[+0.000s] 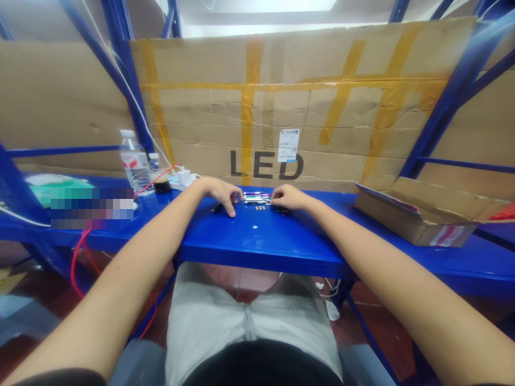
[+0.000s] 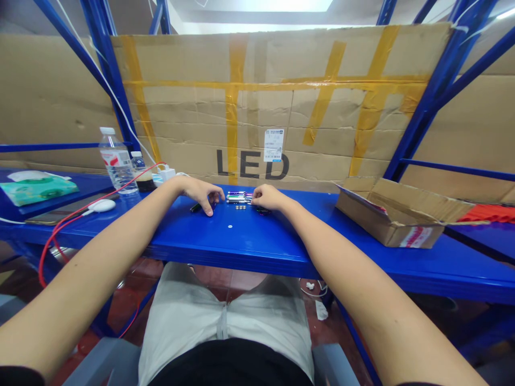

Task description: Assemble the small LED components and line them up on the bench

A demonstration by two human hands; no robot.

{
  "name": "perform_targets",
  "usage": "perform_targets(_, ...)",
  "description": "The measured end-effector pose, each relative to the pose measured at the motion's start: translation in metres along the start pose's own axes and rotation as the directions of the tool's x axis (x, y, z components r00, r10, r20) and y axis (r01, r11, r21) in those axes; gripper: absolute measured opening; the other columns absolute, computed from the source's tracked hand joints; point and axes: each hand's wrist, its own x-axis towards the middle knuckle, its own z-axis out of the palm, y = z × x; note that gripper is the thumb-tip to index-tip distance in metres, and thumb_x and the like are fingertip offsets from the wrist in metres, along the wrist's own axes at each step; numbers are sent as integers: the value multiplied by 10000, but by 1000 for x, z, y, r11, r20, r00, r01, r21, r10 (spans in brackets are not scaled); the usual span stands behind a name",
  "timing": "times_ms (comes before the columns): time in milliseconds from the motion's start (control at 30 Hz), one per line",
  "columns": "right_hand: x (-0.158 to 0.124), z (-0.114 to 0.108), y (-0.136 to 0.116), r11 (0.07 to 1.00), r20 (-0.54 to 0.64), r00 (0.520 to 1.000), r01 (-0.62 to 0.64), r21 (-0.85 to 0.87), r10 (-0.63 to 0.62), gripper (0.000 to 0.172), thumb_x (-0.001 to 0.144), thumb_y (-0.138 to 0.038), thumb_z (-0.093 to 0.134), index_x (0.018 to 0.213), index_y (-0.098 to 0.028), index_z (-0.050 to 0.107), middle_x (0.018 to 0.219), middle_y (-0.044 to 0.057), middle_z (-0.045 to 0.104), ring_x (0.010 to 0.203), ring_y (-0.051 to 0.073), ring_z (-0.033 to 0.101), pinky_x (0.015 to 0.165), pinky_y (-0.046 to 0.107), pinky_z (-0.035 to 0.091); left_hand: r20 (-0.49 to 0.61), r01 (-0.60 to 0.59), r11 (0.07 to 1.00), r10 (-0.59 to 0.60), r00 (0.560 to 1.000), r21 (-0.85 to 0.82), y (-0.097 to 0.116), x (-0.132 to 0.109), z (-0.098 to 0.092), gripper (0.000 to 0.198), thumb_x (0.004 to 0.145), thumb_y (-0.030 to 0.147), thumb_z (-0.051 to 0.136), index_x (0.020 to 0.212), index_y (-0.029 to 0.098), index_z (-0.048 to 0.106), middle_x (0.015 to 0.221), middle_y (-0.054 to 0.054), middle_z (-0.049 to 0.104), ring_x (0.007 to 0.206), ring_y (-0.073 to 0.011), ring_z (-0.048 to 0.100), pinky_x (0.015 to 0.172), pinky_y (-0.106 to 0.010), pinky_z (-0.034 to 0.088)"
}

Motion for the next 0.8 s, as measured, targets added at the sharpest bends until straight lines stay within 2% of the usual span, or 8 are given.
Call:
perform_targets(233, -2, -2, -3, 1000, -25, 1000, 4, -6, -4, 101, 815, -219, 638, 805, -147, 708, 817, 48, 729, 758, 168, 637, 662, 255, 447, 23, -125, 992, 125, 992, 6, 17, 0, 6, 789, 460, 401, 867, 1199, 223, 652, 1076, -52, 694, 1015, -242, 617, 845, -285, 483)
perform_targets(433, -1, -1, -1, 1000, -36, 999, 14, 7, -14, 95, 801, -218, 640, 788, -148, 703, 795, 50, 724, 747, 173, 636, 663, 264, 447, 37, -194, 979, 196, 980, -56, 15, -2, 5, 725, 482, 345, 851, 1176, 256, 661, 1124, -41, 699, 1039, -231, 608, 861, -282, 491)
perform_targets(600, 0, -1, 0, 1000, -47, 999, 8, 16, -7, 118, 815, -234, 636, 819, -142, 710, 841, 62, 733, 772, 176, 641, 664, 259, 449, 51, -170, 985, 167, 985, 44, 15, -6, 1, 690, 590, 489, 809, 1197, 230, 609, 1099, -37, 696, 980, -205, 606, 817, -264, 458)
perform_targets(700, -1, -1, -1, 1000, -47, 999, 12, 20, -11, 114, 819, -212, 628, 818, -137, 714, 840, 64, 735, 770, 172, 642, 670, 254, 447, 36, -131, 984, 127, 991, 119, 20, -8, 0, 510, 698, 587, 711, 1020, 197, 644, 962, -33, 710, 857, -183, 603, 740, -260, 426)
perform_targets(800, -1, -2, -3, 1000, -53, 999, 13, 25, -12, 107, 817, -195, 630, 811, -135, 719, 819, 65, 735, 750, 168, 636, 673, 257, 445, 14, -62, 986, 61, 998, 157, 25, -7, 3, 466, 731, 632, 663, 851, 183, 624, 799, -36, 698, 730, -172, 592, 657, -268, 399)
